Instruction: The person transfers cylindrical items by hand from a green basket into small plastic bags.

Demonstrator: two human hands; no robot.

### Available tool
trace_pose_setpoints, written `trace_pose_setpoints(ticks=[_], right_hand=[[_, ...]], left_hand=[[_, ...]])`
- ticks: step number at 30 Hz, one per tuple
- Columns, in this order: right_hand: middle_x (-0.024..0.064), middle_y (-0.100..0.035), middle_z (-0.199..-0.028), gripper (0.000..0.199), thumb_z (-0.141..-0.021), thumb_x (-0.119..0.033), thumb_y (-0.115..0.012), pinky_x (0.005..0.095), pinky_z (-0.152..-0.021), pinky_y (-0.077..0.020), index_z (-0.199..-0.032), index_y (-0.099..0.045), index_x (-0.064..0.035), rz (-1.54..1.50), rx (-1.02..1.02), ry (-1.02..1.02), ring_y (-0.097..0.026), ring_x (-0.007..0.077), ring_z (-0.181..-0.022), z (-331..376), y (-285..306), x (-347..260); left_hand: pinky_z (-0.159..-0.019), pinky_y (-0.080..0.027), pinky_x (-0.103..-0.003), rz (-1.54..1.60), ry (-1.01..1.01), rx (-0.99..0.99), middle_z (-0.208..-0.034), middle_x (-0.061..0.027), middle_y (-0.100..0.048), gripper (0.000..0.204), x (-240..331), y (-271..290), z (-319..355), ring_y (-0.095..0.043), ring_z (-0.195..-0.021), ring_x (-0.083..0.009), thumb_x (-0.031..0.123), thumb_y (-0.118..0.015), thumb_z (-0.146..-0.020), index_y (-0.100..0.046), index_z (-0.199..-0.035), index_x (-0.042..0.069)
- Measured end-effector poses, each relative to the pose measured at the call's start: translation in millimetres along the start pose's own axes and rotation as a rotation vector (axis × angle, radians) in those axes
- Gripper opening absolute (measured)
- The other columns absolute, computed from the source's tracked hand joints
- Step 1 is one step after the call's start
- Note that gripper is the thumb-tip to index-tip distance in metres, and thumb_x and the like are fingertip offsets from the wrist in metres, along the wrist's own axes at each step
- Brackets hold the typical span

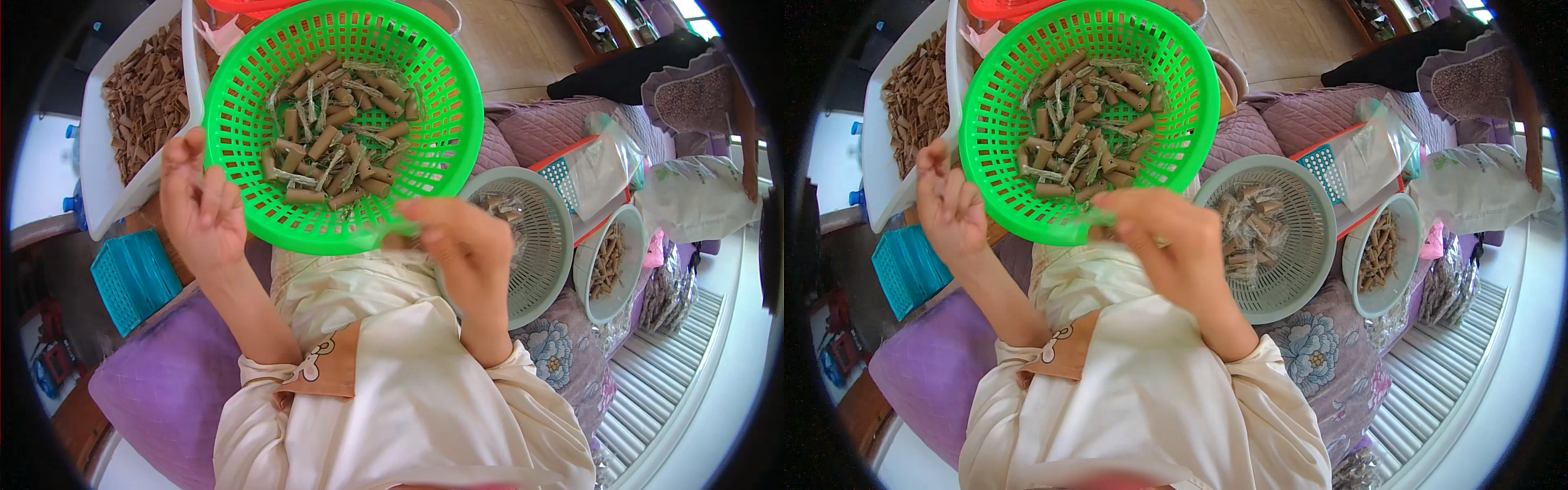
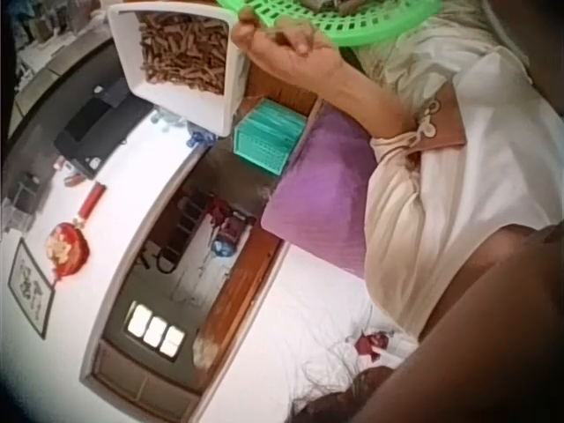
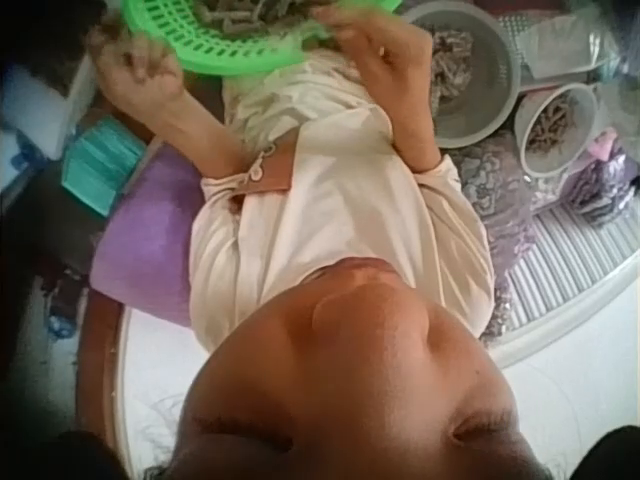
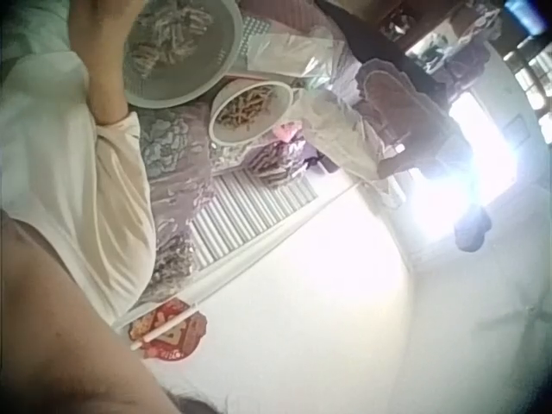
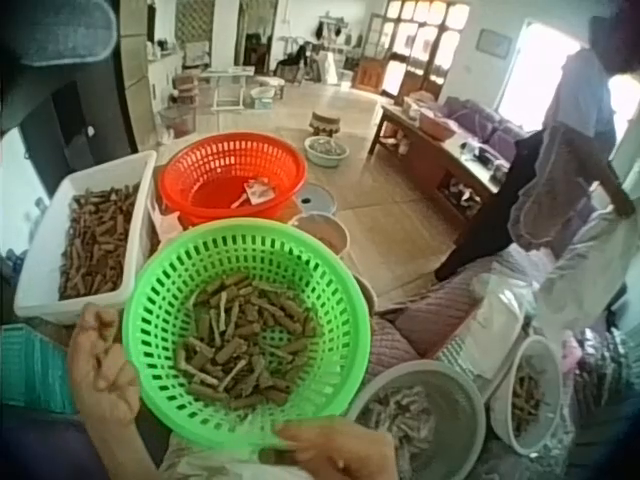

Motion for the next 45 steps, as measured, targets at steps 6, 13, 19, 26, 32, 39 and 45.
trace_pose_setpoints(ticks=[6, 13, 19, 26, 32, 39, 45], right_hand=[[0.0071, -0.056, -0.092, 0.023, -0.086, -0.010, -0.046, 0.0249, -0.075, -0.0397, -0.099, -0.055, 0.0059, -0.627, 0.246, -0.191, -0.051, 0.0121, -0.084, 4.9, 17.0, 51.7], [-0.0026, -0.043, -0.078, 0.022, -0.084, -0.011, -0.051, 0.0157, -0.062, -0.0302, -0.100, -0.058, 0.0028, -0.699, 0.341, -0.301, -0.037, 0.0030, -0.067, 1.9, 16.4, 54.6], [-0.0077, -0.041, -0.069, 0.027, -0.086, -0.017, -0.050, 0.0141, -0.056, -0.0292, -0.105, -0.054, 0.0009, -0.879, 0.400, -0.376, -0.035, -0.0001, -0.060, 6.3, 21.3, 67.3], [0.0018, -0.055, -0.093, 0.026, -0.088, -0.017, -0.044, 0.0234, -0.074, -0.0431, -0.104, -0.052, 0.0018, -0.892, 0.430, -0.369, -0.053, 0.0076, -0.081, 11.7, 25.5, 73.6], [-0.0041, -0.046, -0.084, 0.027, -0.087, -0.017, -0.046, 0.0178, -0.067, -0.0369, -0.104, -0.055, 0.0015, -0.600, 0.332, -0.368, -0.045, 0.0021, -0.073, 8.6, 27.5, 60.7], [-0.0026, -0.043, -0.071, 0.027, -0.087, -0.020, -0.046, 0.0194, -0.059, -0.0302, -0.105, -0.057, -0.0031, -0.221, 0.112, -0.258, -0.038, 0.0064, -0.066, 1.5, 17.9, 32.3], [0.0027, -0.050, -0.068, 0.022, -0.086, -0.014, -0.047, 0.0228, -0.062, -0.0365, -0.104, -0.058, -0.0061, -0.206, 0.063, -0.294, -0.044, 0.0099, -0.065, 3.5, 11.1, 25.8]], left_hand=[[-0.041, -0.035, -0.020, 0.025, 0.150, -0.299, -0.065, -0.0055, -0.046, 0.013, -47.8, -66.3, 35.3, -0.043, -0.051, -0.0095, -0.002, -0.039, -0.080, -0.044, -0.091, 0.004], [-0.060, -0.034, -0.019, -0.495, 0.172, -0.346, -0.075, -0.0022, -0.043, 0.014, -84.5, -77.5, 43.8, -0.041, -0.066, -0.0077, -0.006, -0.033, -0.077, -0.043, -0.080, 0.003], [-0.066, -0.039, -0.022, -0.686, -0.056, -0.352, -0.072, -0.0033, -0.039, 0.015, -73.8, -74.9, 36.3, -0.049, -0.075, -0.0135, -0.010, -0.035, -0.073, -0.038, -0.072, 0.004], [-0.068, -0.039, -0.023, -0.629, 0.092, -0.249, -0.082, -0.0057, -0.036, 0.022, -86.0, -71.5, 41.7, -0.047, -0.079, -0.0133, -0.012, -0.040, -0.067, -0.033, -0.077, 0.006], [-0.067, -0.033, -0.020, -0.437, 0.390, -0.416, -0.083, -0.0040, -0.035, 0.029, -113.1, -84.2, 55.4, -0.036, -0.073, -0.0095, -0.010, -0.046, -0.064, -0.032, -0.082, 0.007], [-0.045, -0.021, -0.016, -0.650, 0.241, -0.248, -0.060, 0.0064, -0.031, 0.026, -96.8, -73.7, 44.3, -0.026, -0.051, -0.0014, 0.020, -0.063, -0.074, -0.042, -0.082, 0.006], [-0.042, -0.025, -0.015, -0.899, 0.229, -0.175, -0.064, 0.0025, -0.053, 0.018, -93.3, -68.1, 41.3, -0.039, -0.053, 0.0010, 0.019, -0.059, -0.079, -0.057, -0.084, 0.003]])
Point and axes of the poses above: each hand's wrist, its own z-axis away from the middle knuckle, its own y-axis out of the back of the hand, x = y × z, the point moved 9 cm from there along -z, towards the middle knuckle
